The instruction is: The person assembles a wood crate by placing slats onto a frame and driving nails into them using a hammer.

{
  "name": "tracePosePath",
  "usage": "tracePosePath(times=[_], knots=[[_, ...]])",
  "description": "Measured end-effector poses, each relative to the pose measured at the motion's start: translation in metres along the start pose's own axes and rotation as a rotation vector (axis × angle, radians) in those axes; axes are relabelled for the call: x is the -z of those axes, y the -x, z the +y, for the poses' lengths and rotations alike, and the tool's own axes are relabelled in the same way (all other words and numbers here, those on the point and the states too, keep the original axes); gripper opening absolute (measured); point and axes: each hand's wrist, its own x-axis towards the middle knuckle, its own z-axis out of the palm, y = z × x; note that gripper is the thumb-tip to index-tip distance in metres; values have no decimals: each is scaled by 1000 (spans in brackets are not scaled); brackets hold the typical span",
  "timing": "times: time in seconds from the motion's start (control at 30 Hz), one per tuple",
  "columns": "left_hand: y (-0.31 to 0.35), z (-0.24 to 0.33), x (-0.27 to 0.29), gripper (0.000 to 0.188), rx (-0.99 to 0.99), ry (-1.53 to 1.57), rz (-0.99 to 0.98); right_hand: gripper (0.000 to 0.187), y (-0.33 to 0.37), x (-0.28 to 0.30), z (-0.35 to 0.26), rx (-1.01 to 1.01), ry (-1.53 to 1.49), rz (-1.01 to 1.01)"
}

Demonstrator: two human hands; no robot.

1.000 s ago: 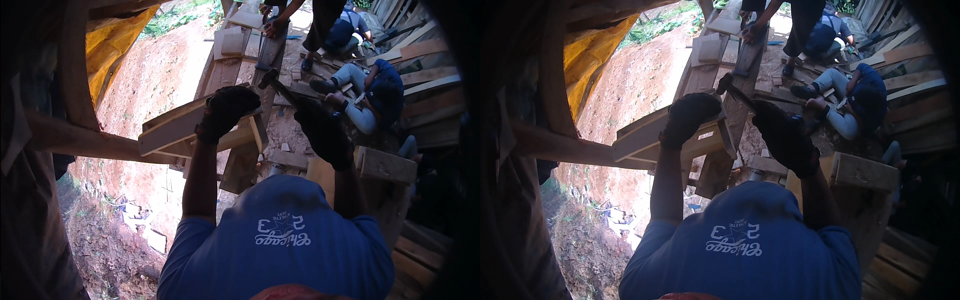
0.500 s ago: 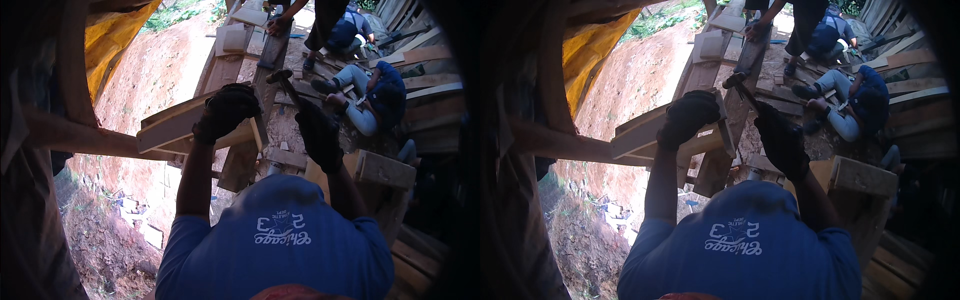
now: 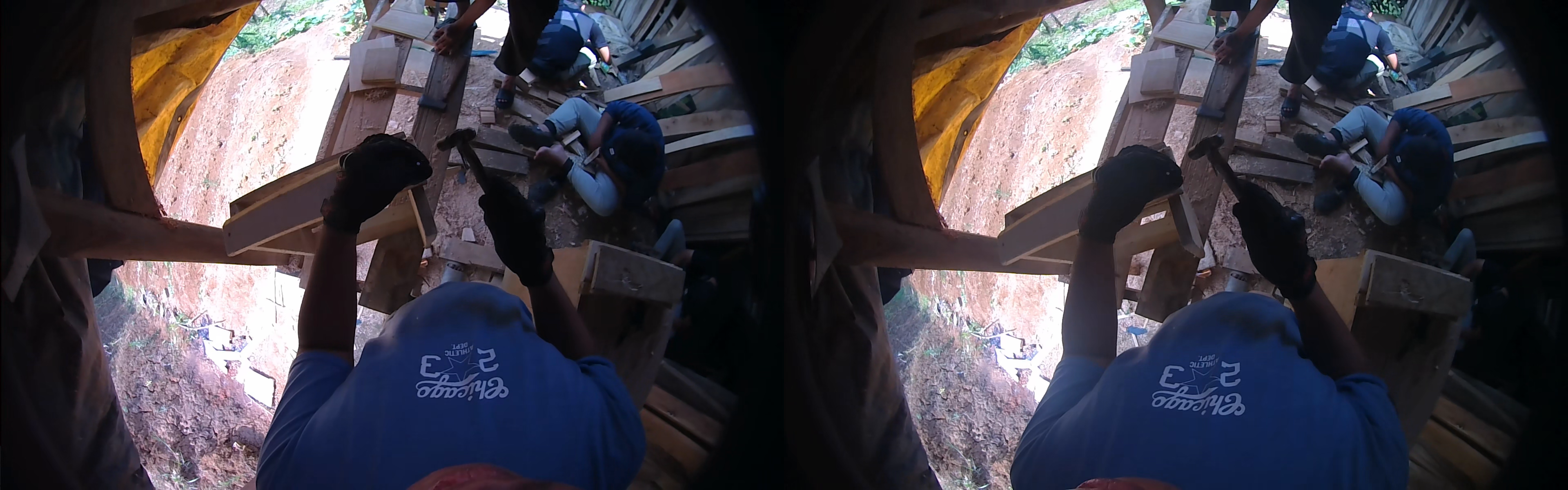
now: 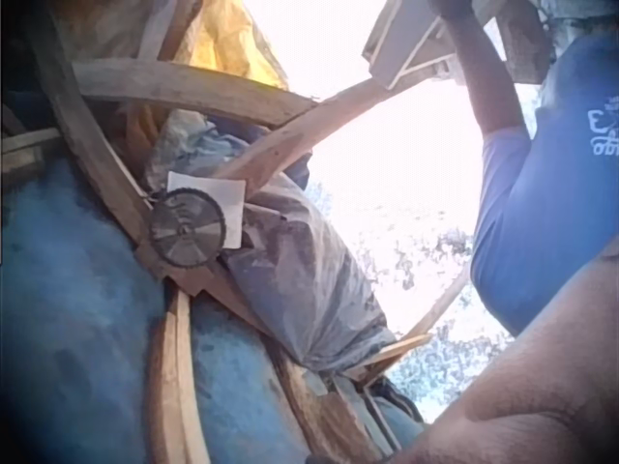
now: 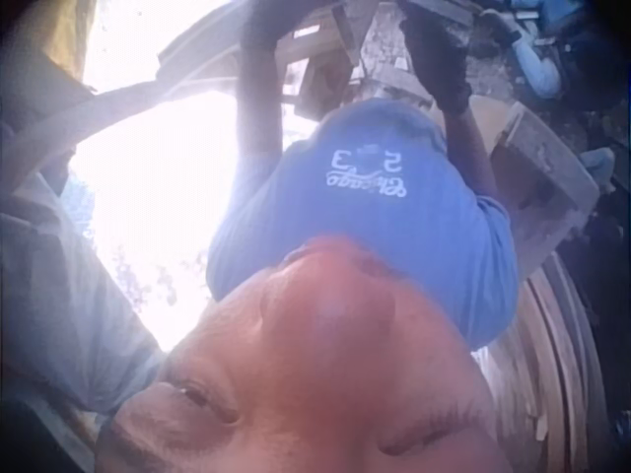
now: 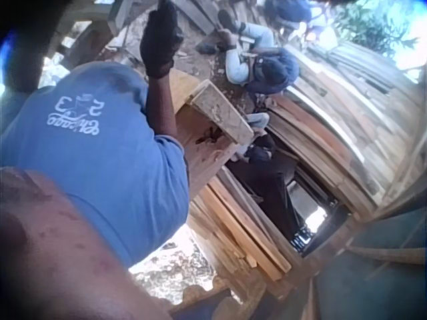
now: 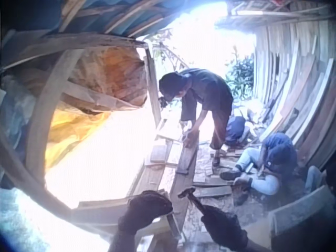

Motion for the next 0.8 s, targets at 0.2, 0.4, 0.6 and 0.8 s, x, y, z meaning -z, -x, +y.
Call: tracePosePath(times=[0.2,0.4,0.6,0.8], knots=[[9,8,17,14,317,298,146,30,1,-8,5,-23,-90,-28],[7,4,11,13,83,20,193,33,5,-16,3,28,-108,-23],[9,15,16,17,328,207,186,37,-31,-13,-31,-767,-809,-179],[5,17,20,20,347,462,158,38,-74,-39,-36,-831,-988,-147]])
